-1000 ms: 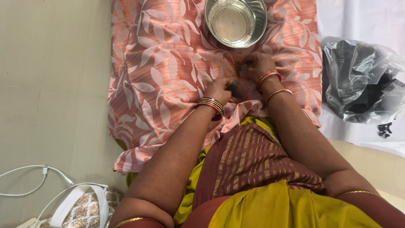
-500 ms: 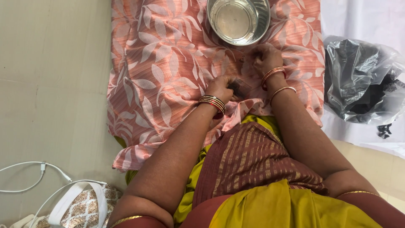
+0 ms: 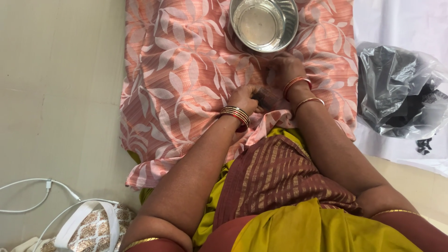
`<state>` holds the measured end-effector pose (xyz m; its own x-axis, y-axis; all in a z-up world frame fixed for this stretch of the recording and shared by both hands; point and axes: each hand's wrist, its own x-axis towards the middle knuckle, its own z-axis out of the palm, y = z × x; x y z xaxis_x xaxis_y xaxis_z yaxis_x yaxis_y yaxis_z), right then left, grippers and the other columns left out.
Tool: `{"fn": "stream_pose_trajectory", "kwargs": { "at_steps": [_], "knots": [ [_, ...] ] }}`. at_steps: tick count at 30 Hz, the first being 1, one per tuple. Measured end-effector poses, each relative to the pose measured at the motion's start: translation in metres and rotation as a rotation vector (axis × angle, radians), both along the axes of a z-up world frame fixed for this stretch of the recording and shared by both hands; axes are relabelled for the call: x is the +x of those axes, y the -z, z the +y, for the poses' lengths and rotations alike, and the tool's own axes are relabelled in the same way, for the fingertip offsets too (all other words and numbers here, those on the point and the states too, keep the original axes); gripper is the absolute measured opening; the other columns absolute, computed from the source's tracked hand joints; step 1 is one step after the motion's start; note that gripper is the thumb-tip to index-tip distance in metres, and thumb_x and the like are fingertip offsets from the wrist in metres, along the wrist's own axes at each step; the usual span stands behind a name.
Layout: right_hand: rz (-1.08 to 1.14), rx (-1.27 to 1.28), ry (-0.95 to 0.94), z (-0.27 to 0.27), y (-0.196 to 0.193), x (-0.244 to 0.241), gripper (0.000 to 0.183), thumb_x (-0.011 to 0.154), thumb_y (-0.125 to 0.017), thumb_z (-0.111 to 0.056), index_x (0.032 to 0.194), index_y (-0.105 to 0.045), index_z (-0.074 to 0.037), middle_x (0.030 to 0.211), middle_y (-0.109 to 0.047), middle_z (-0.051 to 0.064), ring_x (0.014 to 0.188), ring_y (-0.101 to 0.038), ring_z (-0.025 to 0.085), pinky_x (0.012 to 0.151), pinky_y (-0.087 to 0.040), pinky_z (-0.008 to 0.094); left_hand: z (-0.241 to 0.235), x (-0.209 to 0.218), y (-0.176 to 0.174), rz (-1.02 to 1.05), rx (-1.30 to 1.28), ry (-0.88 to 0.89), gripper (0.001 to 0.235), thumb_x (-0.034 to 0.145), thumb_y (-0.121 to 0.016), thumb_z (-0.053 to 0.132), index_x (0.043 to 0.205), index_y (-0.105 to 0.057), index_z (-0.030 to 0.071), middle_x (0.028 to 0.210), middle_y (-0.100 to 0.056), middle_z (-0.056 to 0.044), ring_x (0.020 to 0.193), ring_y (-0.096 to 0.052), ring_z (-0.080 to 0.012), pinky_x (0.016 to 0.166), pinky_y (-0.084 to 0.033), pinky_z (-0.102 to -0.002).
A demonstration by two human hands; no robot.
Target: The person sits on the floor and pinches and rolls small pieces of dark dough-like material between their fingers, dipping their fingers in a metal bowl of water, shaping each piece and placing the finished pieces on a sheet of white paper beside a plastic bag of the dark material.
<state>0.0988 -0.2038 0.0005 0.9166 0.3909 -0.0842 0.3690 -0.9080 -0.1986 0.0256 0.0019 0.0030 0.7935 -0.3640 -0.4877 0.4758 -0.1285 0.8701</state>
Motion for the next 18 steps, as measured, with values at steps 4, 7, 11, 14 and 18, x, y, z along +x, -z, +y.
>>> {"fn": "stream_pose_trajectory", "kwargs": {
  "at_steps": [4, 7, 11, 14, 18],
  "knots": [
    [-0.097, 0.058, 0.102, -0.011, 0.014, 0.004, 0.017, 0.089, -0.073, -0.013, 0.104, -0.081, -0.014, 0.114, -0.076, 0.006, 0.108, -0.07, 0.025, 0.099, -0.055, 0.037, 0.0, -0.001, 0.0, -0.062, 0.054, 0.007, 0.031, 0.082, -0.062, -0.01, 0.109, -0.073, 0.0, 0.093, -0.08, -0.014, 0.078, -0.079, -0.0164, 0.071, -0.066, -0.029],
    [-0.074, 0.047, 0.103, 0.003, 0.007, 0.002, 0.021, 0.081, -0.074, -0.013, 0.101, -0.081, -0.013, 0.11, -0.075, 0.009, 0.103, -0.07, 0.028, 0.095, -0.057, 0.038, -0.001, 0.0, 0.001, -0.079, 0.07, 0.014, 0.031, 0.081, -0.064, -0.009, 0.11, -0.073, 0.001, 0.093, -0.08, -0.014, 0.079, -0.079, -0.0165, 0.073, -0.066, -0.029],
    [-0.029, -0.225, 0.122, 0.028, -0.013, -0.002, 0.037, 0.067, -0.078, -0.013, 0.104, -0.079, -0.016, 0.109, -0.073, 0.011, 0.098, -0.069, 0.034, 0.08, -0.057, 0.045, -0.001, -0.001, 0.001, -0.108, 0.121, 0.012, 0.034, 0.078, -0.068, -0.008, 0.11, -0.074, 0.003, 0.095, -0.079, -0.014, 0.083, -0.078, -0.0166, 0.078, -0.064, -0.031],
    [-0.011, -0.244, 0.085, 0.033, -0.015, -0.001, 0.04, 0.068, -0.079, -0.013, 0.107, -0.077, -0.018, 0.109, -0.073, 0.01, 0.1, -0.07, 0.034, 0.082, -0.057, 0.046, -0.001, -0.001, 0.002, -0.132, 0.153, -0.001, 0.037, 0.08, -0.066, -0.008, 0.115, -0.072, 0.004, 0.1, -0.077, -0.014, 0.083, -0.078, -0.0177, 0.078, -0.063, -0.032],
    [0.03, -0.276, 0.122, 0.031, -0.013, 0.003, 0.033, 0.075, -0.077, -0.014, 0.107, -0.078, -0.021, 0.11, -0.074, 0.011, 0.099, -0.071, 0.034, 0.084, -0.058, 0.047, 0.001, -0.001, -0.006, -0.007, 0.085, 0.01, 0.033, 0.083, -0.062, -0.008, 0.112, -0.072, 0.003, 0.096, -0.08, -0.014, 0.079, -0.08, -0.018, 0.075, -0.065, -0.032]
  ]
}}
